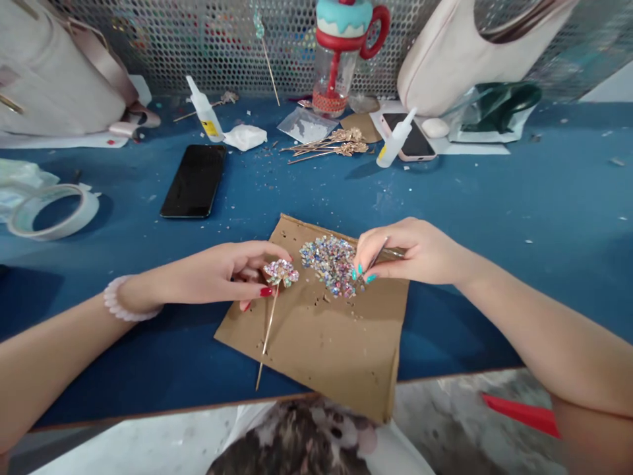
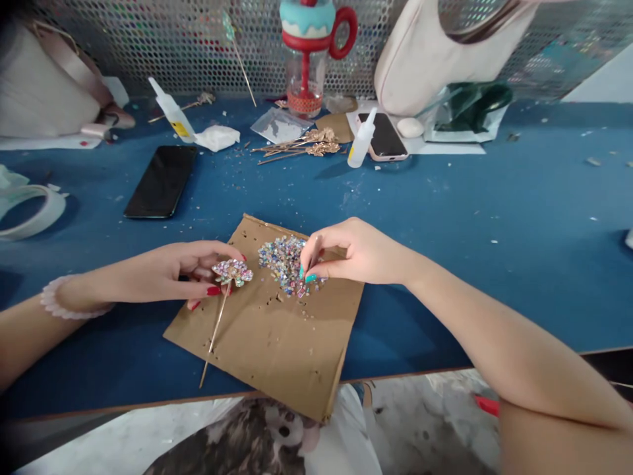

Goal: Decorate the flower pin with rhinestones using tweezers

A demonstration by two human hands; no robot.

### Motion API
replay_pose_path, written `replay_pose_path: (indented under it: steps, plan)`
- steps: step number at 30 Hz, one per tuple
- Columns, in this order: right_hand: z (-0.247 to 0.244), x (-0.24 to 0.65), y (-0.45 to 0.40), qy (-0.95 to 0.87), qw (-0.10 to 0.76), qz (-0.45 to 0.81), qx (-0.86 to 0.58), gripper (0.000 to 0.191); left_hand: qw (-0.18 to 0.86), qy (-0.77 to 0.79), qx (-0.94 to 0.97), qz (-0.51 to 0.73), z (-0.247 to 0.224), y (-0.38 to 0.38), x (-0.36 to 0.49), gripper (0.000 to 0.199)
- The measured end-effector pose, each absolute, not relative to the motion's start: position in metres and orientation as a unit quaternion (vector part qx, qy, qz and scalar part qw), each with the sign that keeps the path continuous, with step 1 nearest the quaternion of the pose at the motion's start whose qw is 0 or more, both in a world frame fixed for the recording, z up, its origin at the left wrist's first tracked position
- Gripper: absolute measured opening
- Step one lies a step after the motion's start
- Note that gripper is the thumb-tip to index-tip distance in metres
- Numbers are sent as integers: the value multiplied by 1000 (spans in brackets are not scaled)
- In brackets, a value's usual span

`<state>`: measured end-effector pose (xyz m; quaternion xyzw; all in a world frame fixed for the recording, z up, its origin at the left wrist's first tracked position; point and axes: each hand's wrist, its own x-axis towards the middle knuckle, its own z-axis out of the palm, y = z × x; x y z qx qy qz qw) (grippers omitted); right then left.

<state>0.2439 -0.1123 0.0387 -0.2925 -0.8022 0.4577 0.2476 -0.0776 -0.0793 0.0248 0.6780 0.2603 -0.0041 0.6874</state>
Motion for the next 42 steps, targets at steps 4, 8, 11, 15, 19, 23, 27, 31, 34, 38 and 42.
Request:
replay_pose_path:
  steps: [4,8,11,15,19,23,27,31,34,38,42]
  plan:
    - [37,243,-113,-809,250,473,-244,3,687,263,677,-6,24,-78,-77,43]
    - [34,239,-113,-814,253,465,-238,2,685,265,678,-7,22,-77,-77,44]
    - [32,238,-113,-807,258,454,-275,4,683,265,681,-5,21,-77,-77,43]
    - [30,239,-112,-780,288,442,-337,9,682,268,680,-8,22,-78,-78,42]
    - [29,239,-112,-768,319,439,-341,9,684,254,684,-10,23,-78,-78,41]
    - [30,235,-116,-799,286,451,-277,4,685,244,687,-11,21,-77,-78,40]
    - [32,231,-119,-816,271,419,-292,7,678,251,691,-11,20,-76,-78,40]
    - [32,230,-119,-796,305,399,-337,10,673,251,696,-10,23,-76,-77,39]
    - [31,231,-119,-784,324,396,-352,10,673,252,696,-13,25,-77,-76,37]
    - [31,230,-120,-798,311,407,-319,8,672,251,696,-10,25,-78,-76,38]
    - [34,229,-121,-834,264,400,-273,7,673,252,695,-10,25,-78,-76,37]
